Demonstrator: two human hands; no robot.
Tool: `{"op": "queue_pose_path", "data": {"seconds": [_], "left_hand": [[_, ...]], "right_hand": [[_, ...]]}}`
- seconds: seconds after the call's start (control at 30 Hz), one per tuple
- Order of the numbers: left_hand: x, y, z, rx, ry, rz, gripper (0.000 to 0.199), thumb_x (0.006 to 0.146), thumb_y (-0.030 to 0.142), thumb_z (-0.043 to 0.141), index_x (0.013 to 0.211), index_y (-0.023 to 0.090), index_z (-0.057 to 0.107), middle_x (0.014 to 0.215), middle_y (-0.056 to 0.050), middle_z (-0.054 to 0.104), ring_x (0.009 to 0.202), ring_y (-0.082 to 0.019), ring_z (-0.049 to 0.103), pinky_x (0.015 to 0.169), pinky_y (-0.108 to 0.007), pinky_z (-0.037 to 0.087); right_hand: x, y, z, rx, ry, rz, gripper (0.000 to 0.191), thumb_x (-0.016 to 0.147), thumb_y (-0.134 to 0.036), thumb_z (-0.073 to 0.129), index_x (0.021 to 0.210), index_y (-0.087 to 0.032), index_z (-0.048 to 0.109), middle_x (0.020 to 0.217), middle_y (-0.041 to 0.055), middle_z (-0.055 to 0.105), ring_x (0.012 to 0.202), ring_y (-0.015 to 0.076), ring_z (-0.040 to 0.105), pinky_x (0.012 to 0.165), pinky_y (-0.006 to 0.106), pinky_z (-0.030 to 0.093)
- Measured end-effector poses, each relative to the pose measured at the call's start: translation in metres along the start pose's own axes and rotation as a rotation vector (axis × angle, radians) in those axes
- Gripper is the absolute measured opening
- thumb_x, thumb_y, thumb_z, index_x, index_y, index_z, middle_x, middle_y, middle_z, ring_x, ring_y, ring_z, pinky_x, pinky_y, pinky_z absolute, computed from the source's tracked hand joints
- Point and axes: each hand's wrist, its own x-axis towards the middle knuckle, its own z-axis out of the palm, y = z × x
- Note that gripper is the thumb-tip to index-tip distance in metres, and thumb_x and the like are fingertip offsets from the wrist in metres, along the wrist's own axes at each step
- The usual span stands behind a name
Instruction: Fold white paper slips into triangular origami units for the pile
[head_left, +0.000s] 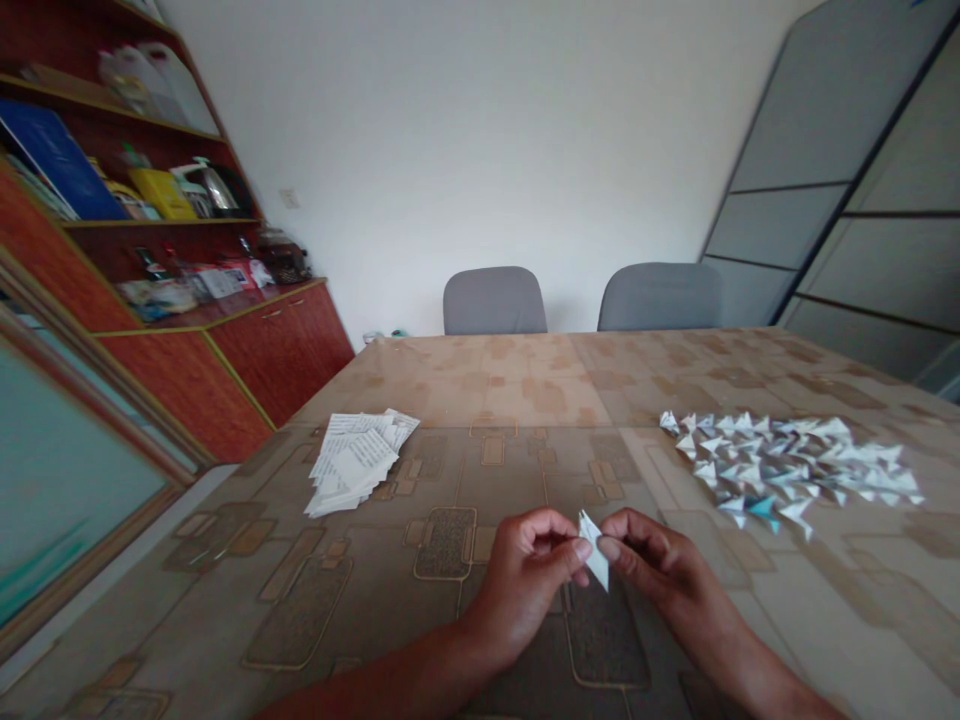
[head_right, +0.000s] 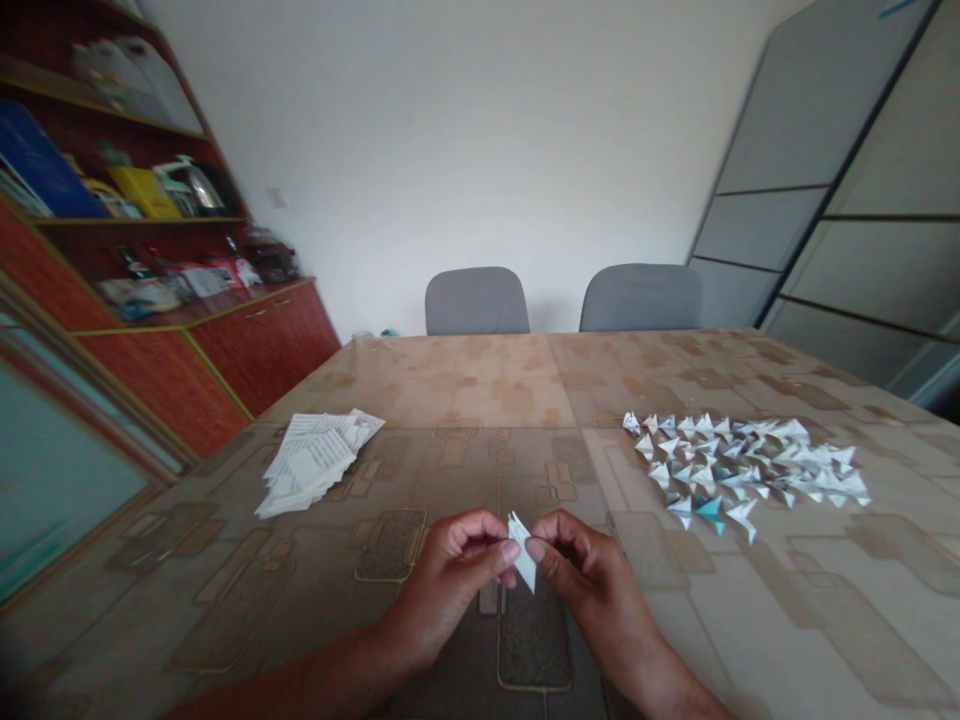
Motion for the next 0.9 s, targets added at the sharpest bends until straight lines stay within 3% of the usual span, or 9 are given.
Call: {"op": "queue_pose_path", "data": {"seconds": [0.1,0.23,0.47,0.63,0.73,0.9], "left_hand": [[0.001,-0.005,-0.001,-0.031,-0.017,-0.032,0.033,0.071,0.044,0.075,0.07,0.014,0.062,0.062,0.0,0.061,0.056,-0.012,0.059,0.058,-0.023,0.043],[0.001,-0.007,-0.002,0.009,-0.024,0.029,0.031,0.073,0.043,0.074,0.077,0.013,0.066,0.069,-0.002,0.063,0.061,-0.013,0.059,0.061,-0.024,0.044],[0.002,0.0,-0.002,-0.02,0.043,0.01,0.026,0.07,0.035,0.075,0.068,0.013,0.063,0.058,0.001,0.059,0.056,-0.011,0.053,0.058,-0.023,0.041],[0.004,0.0,0.0,-0.114,0.113,0.029,0.031,0.069,0.038,0.078,0.068,0.014,0.059,0.056,0.003,0.056,0.054,-0.009,0.05,0.056,-0.021,0.039],[0.004,-0.001,0.001,-0.116,0.097,0.028,0.032,0.07,0.039,0.077,0.071,0.013,0.058,0.058,0.003,0.057,0.055,-0.008,0.05,0.056,-0.02,0.04],[0.002,-0.004,0.001,-0.075,0.129,0.045,0.035,0.069,0.039,0.078,0.077,0.016,0.053,0.071,0.002,0.06,0.057,-0.009,0.053,0.053,-0.02,0.043]], "right_hand": [[0.001,0.001,-0.001,-0.003,0.001,-0.013,0.036,0.086,-0.05,0.058,0.069,-0.019,0.056,0.062,-0.0017,0.054,0.059,0.014,0.051,0.055,0.024,0.041],[0.001,0.003,-0.002,-0.084,-0.01,-0.055,0.033,0.088,-0.045,0.057,0.067,-0.019,0.055,0.061,-0.0025,0.051,0.058,0.0137,0.049,0.054,0.024,0.04],[0.001,0.009,0.0,-0.07,-0.053,-0.033,0.033,0.089,-0.046,0.054,0.071,-0.019,0.054,0.063,-0.0026,0.05,0.059,0.0132,0.048,0.055,0.024,0.038],[0.002,0.012,0.002,-0.049,-0.063,-0.028,0.032,0.089,-0.049,0.054,0.08,-0.018,0.059,0.072,0.0021,0.061,0.068,0.0168,0.058,0.062,0.027,0.045],[0.001,0.011,0.004,-0.128,-0.024,-0.067,0.029,0.089,-0.044,0.054,0.08,-0.018,0.06,0.072,0.0034,0.064,0.068,0.0179,0.06,0.064,0.028,0.047],[-0.003,0.01,0.003,-0.384,0.15,-0.223,0.018,0.091,-0.029,0.052,0.077,-0.019,0.06,0.065,0.0002,0.059,0.06,0.016,0.057,0.057,0.025,0.045]]}}
